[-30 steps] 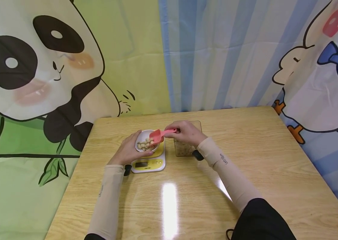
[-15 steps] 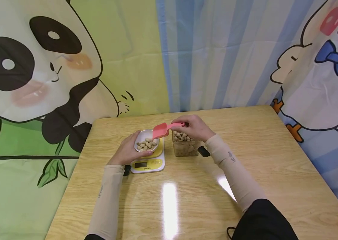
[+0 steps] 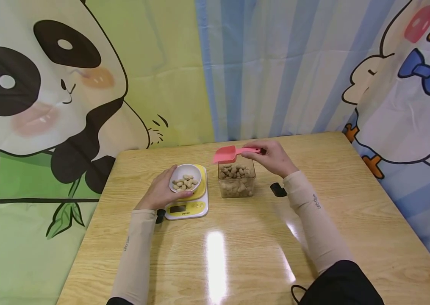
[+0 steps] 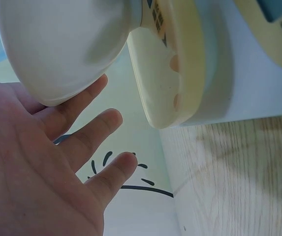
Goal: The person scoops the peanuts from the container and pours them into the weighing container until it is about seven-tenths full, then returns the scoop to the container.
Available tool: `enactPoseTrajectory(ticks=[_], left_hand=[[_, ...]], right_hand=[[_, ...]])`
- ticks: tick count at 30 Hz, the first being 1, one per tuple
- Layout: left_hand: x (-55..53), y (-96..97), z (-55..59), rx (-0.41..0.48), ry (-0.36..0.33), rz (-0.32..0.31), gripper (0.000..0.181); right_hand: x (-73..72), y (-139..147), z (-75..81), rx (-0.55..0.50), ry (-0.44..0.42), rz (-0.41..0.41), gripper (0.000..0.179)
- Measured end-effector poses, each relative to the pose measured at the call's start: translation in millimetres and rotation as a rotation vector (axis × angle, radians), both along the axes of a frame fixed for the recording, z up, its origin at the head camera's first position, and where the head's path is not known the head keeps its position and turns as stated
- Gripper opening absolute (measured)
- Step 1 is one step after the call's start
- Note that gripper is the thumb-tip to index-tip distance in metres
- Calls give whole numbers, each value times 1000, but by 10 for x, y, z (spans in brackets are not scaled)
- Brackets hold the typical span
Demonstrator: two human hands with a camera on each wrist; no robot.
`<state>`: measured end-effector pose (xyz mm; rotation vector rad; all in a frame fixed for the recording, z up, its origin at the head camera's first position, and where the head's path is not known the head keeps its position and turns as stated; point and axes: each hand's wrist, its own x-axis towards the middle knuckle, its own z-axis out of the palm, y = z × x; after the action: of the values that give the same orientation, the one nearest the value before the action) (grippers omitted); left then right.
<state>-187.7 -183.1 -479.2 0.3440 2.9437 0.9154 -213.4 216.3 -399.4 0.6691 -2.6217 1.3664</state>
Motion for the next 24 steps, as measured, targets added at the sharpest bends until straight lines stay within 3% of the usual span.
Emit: enactPoseTrajectory(ticks=[15,24], left_hand=[[-12,-5,-15,-6,-1,4,129],[2,2,6,-7,3,-1,129]], right_hand=[[48,297,22,196,118,-2,25],[57,361,41,252,131,24,26]])
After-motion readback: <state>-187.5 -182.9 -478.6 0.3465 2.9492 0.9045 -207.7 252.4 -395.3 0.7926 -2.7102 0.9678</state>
